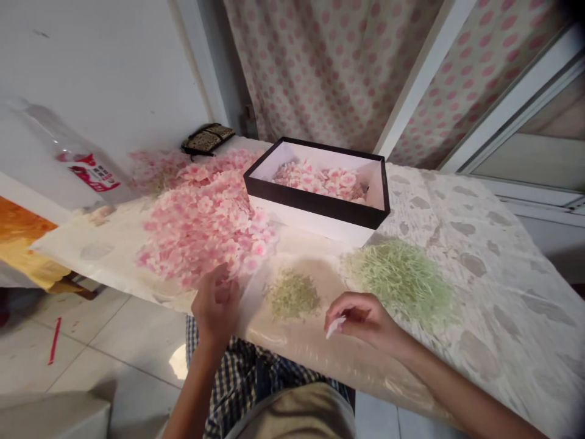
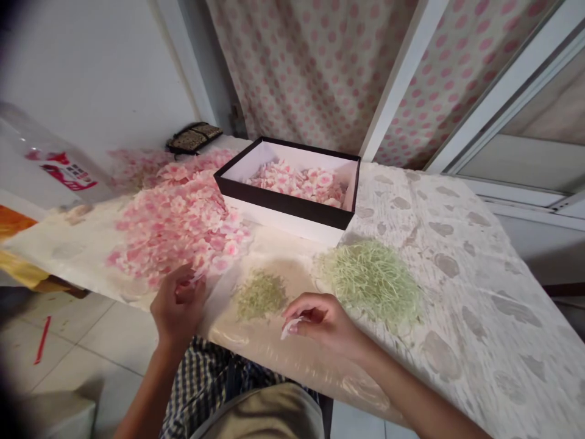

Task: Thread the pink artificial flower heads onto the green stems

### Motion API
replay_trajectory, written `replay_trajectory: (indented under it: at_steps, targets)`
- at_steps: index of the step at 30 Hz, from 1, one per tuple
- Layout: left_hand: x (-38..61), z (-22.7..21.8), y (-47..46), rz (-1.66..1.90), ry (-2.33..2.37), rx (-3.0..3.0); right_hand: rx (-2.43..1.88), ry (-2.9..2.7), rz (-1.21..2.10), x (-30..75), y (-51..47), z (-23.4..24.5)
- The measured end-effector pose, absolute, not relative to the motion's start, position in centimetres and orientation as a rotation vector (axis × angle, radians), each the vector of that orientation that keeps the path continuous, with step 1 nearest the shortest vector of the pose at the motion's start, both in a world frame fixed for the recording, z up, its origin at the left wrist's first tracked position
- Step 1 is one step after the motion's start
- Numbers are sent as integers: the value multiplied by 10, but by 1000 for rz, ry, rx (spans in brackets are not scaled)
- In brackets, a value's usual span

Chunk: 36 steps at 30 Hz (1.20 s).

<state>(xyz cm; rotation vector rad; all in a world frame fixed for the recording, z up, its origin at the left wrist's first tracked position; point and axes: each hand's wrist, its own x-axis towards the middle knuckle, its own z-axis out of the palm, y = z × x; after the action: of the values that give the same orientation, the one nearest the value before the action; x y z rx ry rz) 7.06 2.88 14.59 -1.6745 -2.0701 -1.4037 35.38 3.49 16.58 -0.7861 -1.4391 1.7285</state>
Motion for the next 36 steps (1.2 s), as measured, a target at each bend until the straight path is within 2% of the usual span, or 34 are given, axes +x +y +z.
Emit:
replay_trajectory:
  at_steps: [7,14,21,28,33,36]
  targets:
    - [66,154,25,-1671,-2141,-1651,-699,-1393,1815,354,36,167]
    - [68,166,34,-1562,-2072,-1764,-748,-1421,1745,360,34,169]
    - [76,166,38,-1497,-1777,-1684,-595,-1479,1738,361,30,171]
    - [103,176,7,-1254,-1080,-1981,-419,-1371,1994,356,23,176]
    - [132,179,-15,-1329,-1015,-2157,-403,-1344,2028,356,19,177]
    - [143,178,-19,-1322,-984,-2232,-430,-1436,1909,354,17,178]
